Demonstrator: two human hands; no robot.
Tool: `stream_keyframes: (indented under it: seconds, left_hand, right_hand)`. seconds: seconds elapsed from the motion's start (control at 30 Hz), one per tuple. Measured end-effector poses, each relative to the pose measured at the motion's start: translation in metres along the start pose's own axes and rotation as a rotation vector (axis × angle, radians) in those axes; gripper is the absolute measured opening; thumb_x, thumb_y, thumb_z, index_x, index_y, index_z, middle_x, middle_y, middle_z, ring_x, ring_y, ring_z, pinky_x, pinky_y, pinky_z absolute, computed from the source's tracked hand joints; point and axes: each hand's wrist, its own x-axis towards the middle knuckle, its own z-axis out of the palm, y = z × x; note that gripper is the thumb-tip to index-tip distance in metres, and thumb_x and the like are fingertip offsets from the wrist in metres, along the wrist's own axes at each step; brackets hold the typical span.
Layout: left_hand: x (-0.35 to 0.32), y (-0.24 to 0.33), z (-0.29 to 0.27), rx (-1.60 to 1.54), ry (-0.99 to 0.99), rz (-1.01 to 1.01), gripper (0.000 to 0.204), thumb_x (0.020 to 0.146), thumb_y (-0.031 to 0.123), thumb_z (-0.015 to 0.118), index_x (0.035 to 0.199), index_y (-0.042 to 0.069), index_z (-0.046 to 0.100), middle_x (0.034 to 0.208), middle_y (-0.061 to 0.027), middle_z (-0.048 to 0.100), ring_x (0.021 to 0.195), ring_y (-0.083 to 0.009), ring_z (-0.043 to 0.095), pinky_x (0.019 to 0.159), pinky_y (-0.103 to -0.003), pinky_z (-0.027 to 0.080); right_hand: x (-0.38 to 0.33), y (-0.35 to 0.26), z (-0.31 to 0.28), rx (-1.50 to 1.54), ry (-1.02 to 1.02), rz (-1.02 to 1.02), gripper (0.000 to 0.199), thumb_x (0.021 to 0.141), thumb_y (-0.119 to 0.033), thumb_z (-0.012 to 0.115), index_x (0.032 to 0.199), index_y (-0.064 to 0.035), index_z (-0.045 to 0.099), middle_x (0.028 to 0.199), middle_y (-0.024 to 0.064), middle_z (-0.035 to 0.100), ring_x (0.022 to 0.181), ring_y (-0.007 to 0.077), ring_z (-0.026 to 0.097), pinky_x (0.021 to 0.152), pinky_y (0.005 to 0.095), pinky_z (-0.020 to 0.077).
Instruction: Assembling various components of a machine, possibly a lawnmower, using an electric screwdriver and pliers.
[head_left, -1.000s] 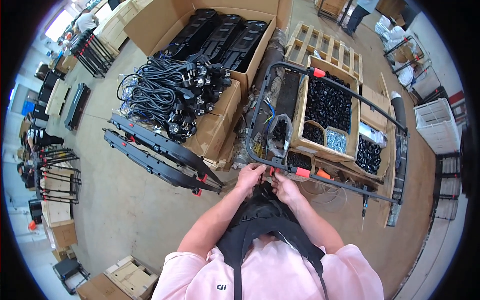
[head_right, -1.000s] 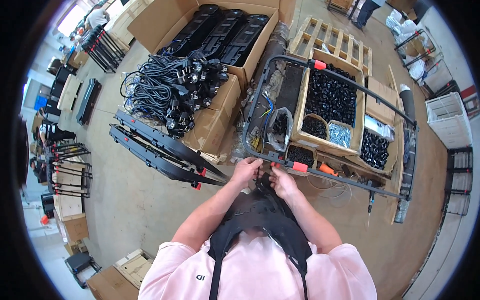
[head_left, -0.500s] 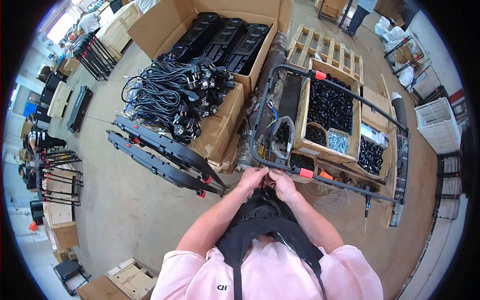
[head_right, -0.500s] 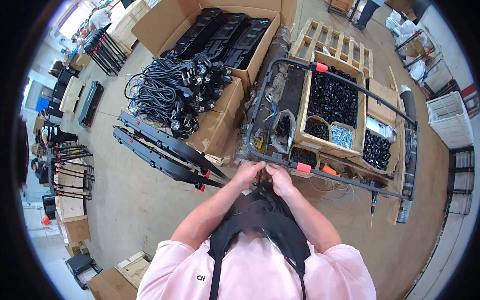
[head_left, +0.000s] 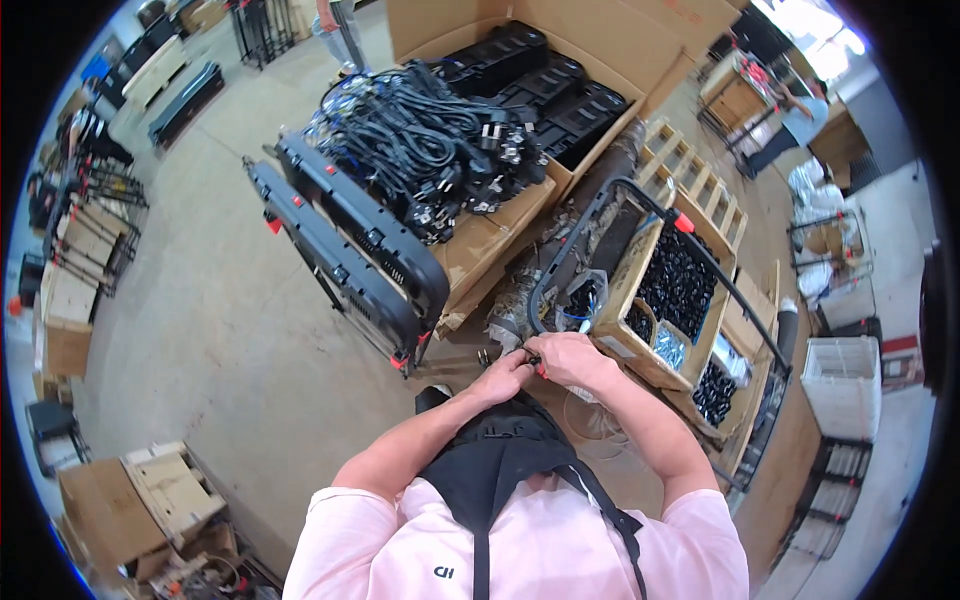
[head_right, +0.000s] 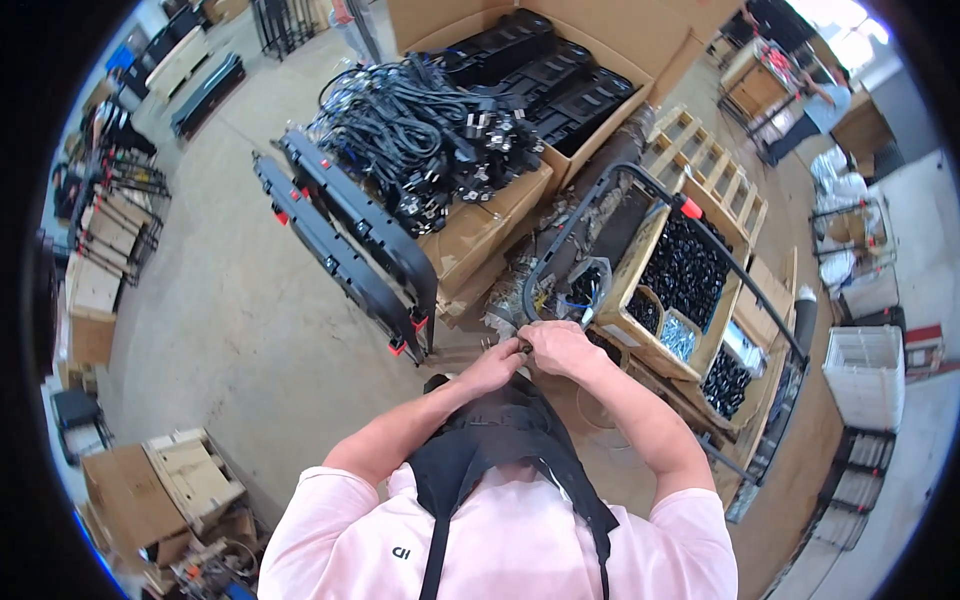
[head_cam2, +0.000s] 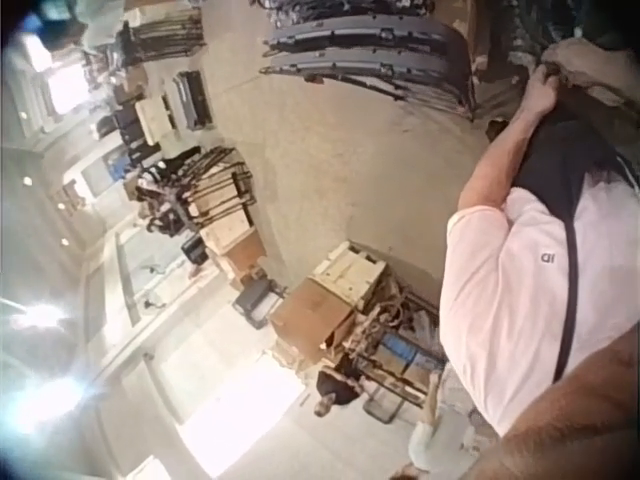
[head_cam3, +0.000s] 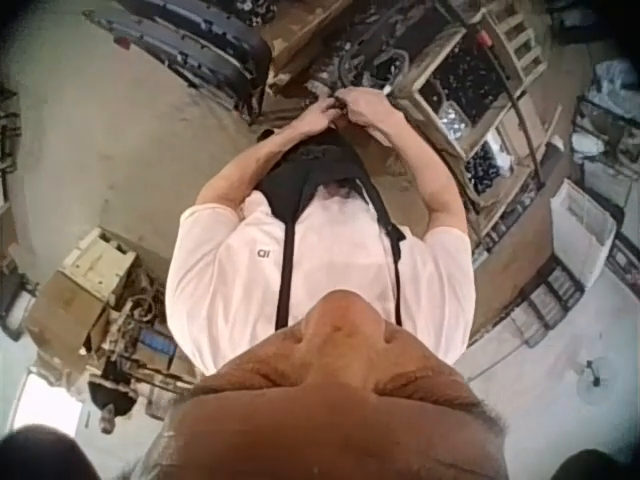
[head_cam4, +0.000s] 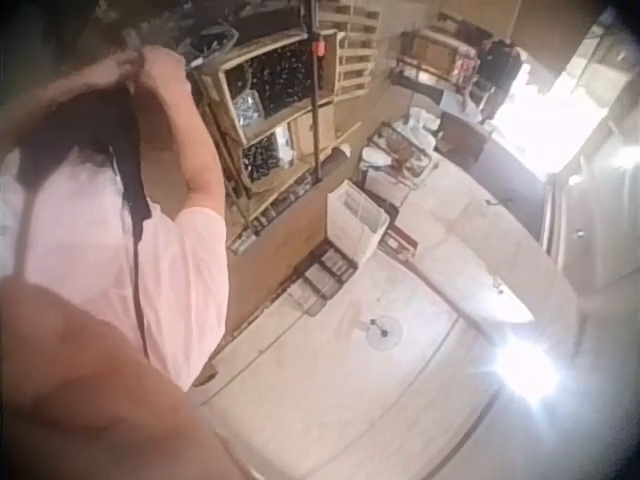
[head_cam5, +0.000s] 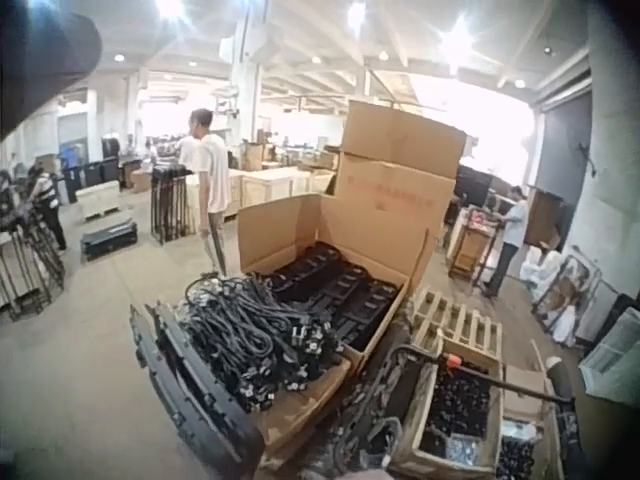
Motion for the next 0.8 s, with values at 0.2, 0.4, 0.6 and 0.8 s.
stream_keyframes:
  seconds: [0.2,0.4,0.6,0.8]
  left_hand:
    - [-0.010,0.011,-0.016,0.141,-0.034,-0.037,0.029,0.106,0.025,0.055,0.120,0.003,0.065,0.105,-0.0165,0.070,0.104,-0.0274,0.066,0.092,-0.043,0.051]
    - [-0.012,0.007,-0.018,0.170,0.053,0.097,0.029,0.107,0.029,0.054,0.117,0.004,0.066,0.095,-0.0145,0.068,0.091,-0.0261,0.063,0.086,-0.044,0.051]
    - [-0.009,0.008,-0.020,0.056,0.012,0.004,0.030,0.107,0.030,0.056,0.115,0.003,0.069,0.094,-0.0107,0.070,0.091,-0.0212,0.062,0.084,-0.040,0.051]
    - [-0.006,0.009,-0.022,-0.049,-0.012,-0.050,0.034,0.104,0.030,0.057,0.119,0.003,0.071,0.094,-0.0110,0.071,0.090,-0.0207,0.064,0.083,-0.039,0.051]
  right_hand:
    - [0.013,0.007,-0.006,-0.189,-0.017,-0.278,0.022,0.085,-0.008,0.069,0.105,-0.0014,0.063,0.103,0.0178,0.062,0.104,0.0392,0.065,0.091,0.0476,0.0548]
    - [-0.001,0.014,-0.005,-0.166,-0.031,-0.209,0.018,0.094,-0.015,0.068,0.104,-0.0015,0.061,0.100,0.0179,0.065,0.100,0.0403,0.067,0.085,0.0492,0.0557]
    - [-0.004,0.014,-0.002,-0.036,0.102,-0.237,0.016,0.092,-0.015,0.071,0.101,-0.0017,0.068,0.094,0.0170,0.067,0.095,0.0390,0.068,0.082,0.0484,0.0558]
    - [-0.003,0.013,0.007,0.097,0.251,-0.333,0.016,0.087,-0.008,0.074,0.102,-0.0029,0.071,0.093,0.0145,0.067,0.093,0.0346,0.068,0.081,0.0436,0.0558]
